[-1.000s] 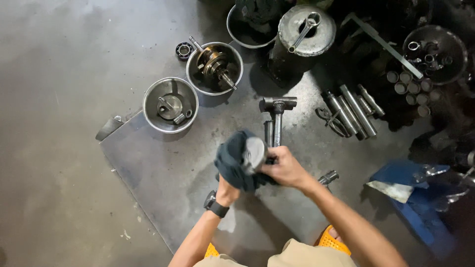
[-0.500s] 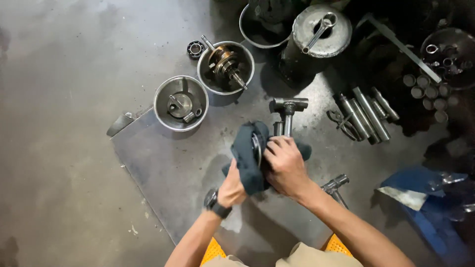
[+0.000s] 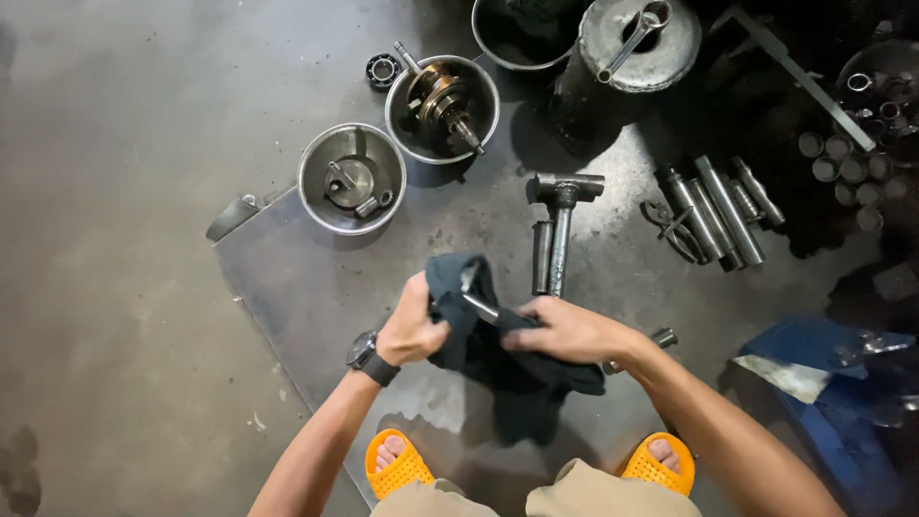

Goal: Cleaning and inspecting various motorcycle engine components including a crankshaft and piston pin using a cloth and measuring tools.

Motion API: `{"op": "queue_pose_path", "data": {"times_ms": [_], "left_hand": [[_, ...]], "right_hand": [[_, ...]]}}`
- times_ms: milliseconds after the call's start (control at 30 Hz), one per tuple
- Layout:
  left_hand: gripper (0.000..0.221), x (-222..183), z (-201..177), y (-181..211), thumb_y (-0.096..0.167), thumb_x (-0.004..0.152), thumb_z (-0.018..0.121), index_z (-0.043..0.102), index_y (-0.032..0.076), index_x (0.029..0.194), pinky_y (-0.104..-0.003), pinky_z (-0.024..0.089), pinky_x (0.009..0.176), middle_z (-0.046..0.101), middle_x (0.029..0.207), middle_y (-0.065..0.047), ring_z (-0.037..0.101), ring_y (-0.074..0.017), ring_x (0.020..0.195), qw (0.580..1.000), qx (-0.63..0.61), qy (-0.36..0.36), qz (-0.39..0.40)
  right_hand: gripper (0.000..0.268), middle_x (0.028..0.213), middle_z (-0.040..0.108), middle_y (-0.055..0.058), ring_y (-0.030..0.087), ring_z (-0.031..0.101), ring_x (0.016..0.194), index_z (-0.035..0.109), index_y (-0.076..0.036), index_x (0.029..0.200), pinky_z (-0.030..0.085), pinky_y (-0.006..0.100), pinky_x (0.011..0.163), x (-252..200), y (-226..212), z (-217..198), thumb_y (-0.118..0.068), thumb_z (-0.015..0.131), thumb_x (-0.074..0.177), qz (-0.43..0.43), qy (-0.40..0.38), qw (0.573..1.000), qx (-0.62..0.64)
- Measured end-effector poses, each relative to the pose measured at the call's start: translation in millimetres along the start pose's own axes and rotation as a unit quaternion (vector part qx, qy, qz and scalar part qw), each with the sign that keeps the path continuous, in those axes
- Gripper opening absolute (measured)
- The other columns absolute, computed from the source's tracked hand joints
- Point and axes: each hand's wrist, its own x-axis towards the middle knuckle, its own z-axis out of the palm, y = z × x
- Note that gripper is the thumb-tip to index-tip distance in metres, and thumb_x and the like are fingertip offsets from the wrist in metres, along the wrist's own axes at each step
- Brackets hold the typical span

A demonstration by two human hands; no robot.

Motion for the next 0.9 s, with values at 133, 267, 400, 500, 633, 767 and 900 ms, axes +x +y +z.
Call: {"op": "queue_pose_path", "data": {"times_ms": [133, 267, 400, 500, 633, 767, 900], "left_hand": [[0.045, -42.4, 1.8, -54.9, 0.009, 0.085, 0.058, 0.056, 0.000, 0.129, -0.035, 0.050, 0.100, 0.064, 0.112, -0.011, 0.060, -0.0212, 0.104, 0.985, -0.024, 0.138, -0.097], [0.040, -32.6, -2.5, -17.8, 0.011, 0.095, 0.062, 0.057, -0.003, 0.132, -0.035, 0.048, 0.099, 0.064, 0.118, -0.009, 0.059, -0.0212, 0.107, 0.972, -0.103, 0.209, -0.044], [0.048, -23.2, -2.5, 4.5, 0.010, 0.098, 0.064, 0.044, -0.003, 0.140, -0.035, 0.043, 0.109, 0.057, 0.133, -0.012, 0.056, -0.0229, 0.119, 0.967, 0.006, 0.248, 0.063], [0.050, -3.1, -6.6, 46.2, 0.007, 0.089, 0.061, 0.054, -0.001, 0.138, -0.034, 0.048, 0.101, 0.063, 0.119, -0.009, 0.060, -0.0205, 0.108, 0.978, 0.011, 0.210, 0.016], [0.046, -17.5, 1.9, 9.7, 0.006, 0.091, 0.061, 0.054, -0.003, 0.135, -0.033, 0.047, 0.102, 0.063, 0.119, -0.010, 0.060, -0.0194, 0.111, 0.975, 0.009, 0.221, -0.002], [0.032, -42.7, 2.3, -53.3, 0.023, 0.106, 0.060, 0.060, -0.009, 0.111, -0.033, 0.049, 0.075, 0.060, 0.095, -0.008, 0.054, -0.0151, 0.088, 0.909, -0.083, 0.233, -0.335], [0.035, -36.3, 7.9, -31.9, 0.027, 0.101, 0.058, 0.064, -0.006, 0.110, -0.027, 0.049, 0.076, 0.063, 0.097, 0.000, 0.055, -0.0079, 0.088, 0.886, -0.279, 0.231, -0.289]], "right_hand": [[0.037, 0.085, 0.072, 0.002, 0.008, 0.064, 0.076, 0.074, 0.000, 0.109, 0.056, 0.028, 0.069, -31.0, 31.0, -14.0, -0.032, 0.072, 0.090, 0.010, -0.013, 0.997, 0.070], [0.038, 0.085, 0.072, 0.004, 0.010, 0.062, 0.067, 0.073, 0.003, 0.119, 0.051, 0.027, 0.058, -19.3, 134.2, -8.0, -0.030, 0.067, 0.101, -0.071, 0.074, 0.942, 0.321], [0.038, 0.086, 0.073, 0.006, 0.013, 0.064, 0.066, 0.072, 0.003, 0.115, 0.052, 0.028, 0.058, -18.4, 60.1, 1.0, -0.032, 0.064, 0.102, -0.061, 0.129, 0.878, 0.458], [0.030, 0.096, 0.075, 0.002, 0.010, 0.068, 0.082, 0.070, -0.003, 0.111, 0.057, 0.028, 0.074, -15.6, 23.5, 6.1, -0.024, 0.068, 0.090, -0.061, 0.178, 0.889, 0.417], [0.021, 0.092, 0.071, 0.003, 0.008, 0.063, 0.082, 0.071, -0.001, 0.106, 0.054, 0.027, 0.075, -16.4, 31.5, 18.5, -0.009, 0.077, 0.087, -0.148, 0.280, 0.937, 0.149], [0.022, 0.096, 0.070, 0.006, 0.007, 0.063, 0.090, 0.068, 0.000, 0.105, 0.053, 0.028, 0.080, -37.4, -8.1, 21.6, -0.003, 0.075, 0.085, -0.312, 0.370, 0.864, -0.140], [0.018, 0.089, 0.071, 0.007, 0.008, 0.064, 0.084, 0.068, 0.000, 0.098, 0.053, 0.029, 0.073, -32.0, -3.2, 18.7, -0.004, 0.077, 0.083, -0.255, 0.372, 0.886, -0.110]]}}
